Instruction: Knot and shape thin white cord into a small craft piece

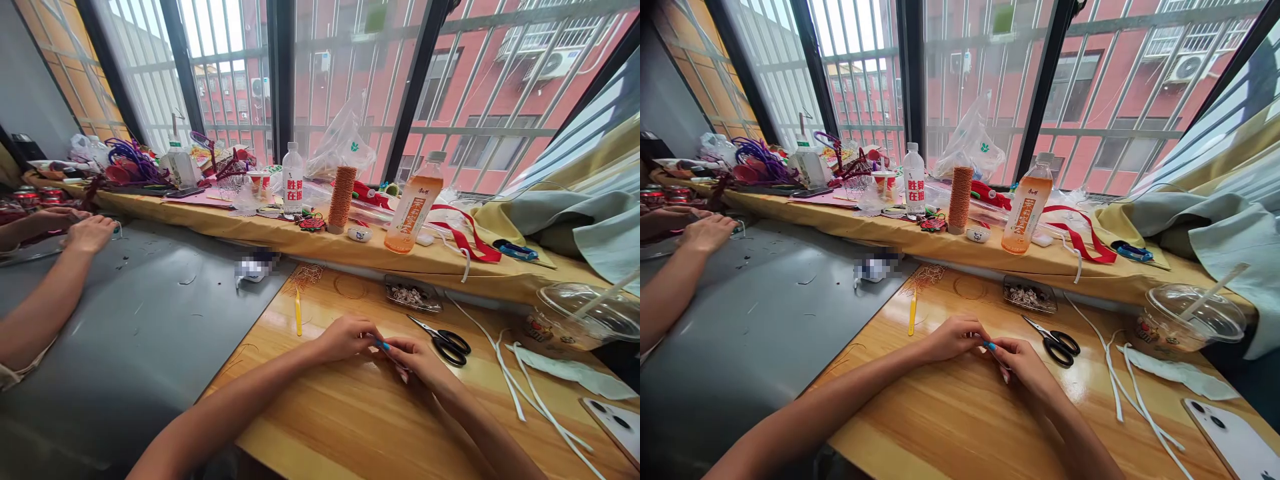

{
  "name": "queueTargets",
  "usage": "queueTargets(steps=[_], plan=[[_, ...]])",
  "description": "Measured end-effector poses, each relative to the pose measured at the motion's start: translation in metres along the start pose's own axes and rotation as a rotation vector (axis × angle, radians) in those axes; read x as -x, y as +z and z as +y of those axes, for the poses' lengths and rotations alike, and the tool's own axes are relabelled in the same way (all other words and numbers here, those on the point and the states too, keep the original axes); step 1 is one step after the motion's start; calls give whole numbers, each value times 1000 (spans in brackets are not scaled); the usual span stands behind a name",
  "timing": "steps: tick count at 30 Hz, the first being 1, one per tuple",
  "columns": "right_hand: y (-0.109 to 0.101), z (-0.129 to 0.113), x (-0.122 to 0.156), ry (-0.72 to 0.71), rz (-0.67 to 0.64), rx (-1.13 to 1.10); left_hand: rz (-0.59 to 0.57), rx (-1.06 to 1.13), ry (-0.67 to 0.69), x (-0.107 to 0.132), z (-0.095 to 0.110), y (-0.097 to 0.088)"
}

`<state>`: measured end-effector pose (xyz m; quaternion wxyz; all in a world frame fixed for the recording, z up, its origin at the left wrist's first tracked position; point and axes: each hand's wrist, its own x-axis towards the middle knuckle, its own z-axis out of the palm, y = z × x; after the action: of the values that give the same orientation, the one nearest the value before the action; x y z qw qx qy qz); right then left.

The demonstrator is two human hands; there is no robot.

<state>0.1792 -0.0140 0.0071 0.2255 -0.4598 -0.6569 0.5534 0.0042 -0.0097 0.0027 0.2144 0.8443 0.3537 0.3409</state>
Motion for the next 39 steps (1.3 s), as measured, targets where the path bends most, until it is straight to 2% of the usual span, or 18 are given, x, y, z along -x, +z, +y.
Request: queueTargets(steps=[4,10,17,25,32,39], plan=[[1,0,0,8,3,4,-13,4,5,0,-3,0],[-1,-5,3,15,61,163,-74,-7,12,0,1,-3],[-7,-9,5,22,28,195,-68,-112,3,-1,-2,-2],[-4,-11,7,12,59,315,-56,-179,34,0,-9,0],[0,-5,5,22,36,216,-13,-226,39,0,-9,1],[-1,-4,3,6,17,148,-24,-252,1,1,-6,1]])
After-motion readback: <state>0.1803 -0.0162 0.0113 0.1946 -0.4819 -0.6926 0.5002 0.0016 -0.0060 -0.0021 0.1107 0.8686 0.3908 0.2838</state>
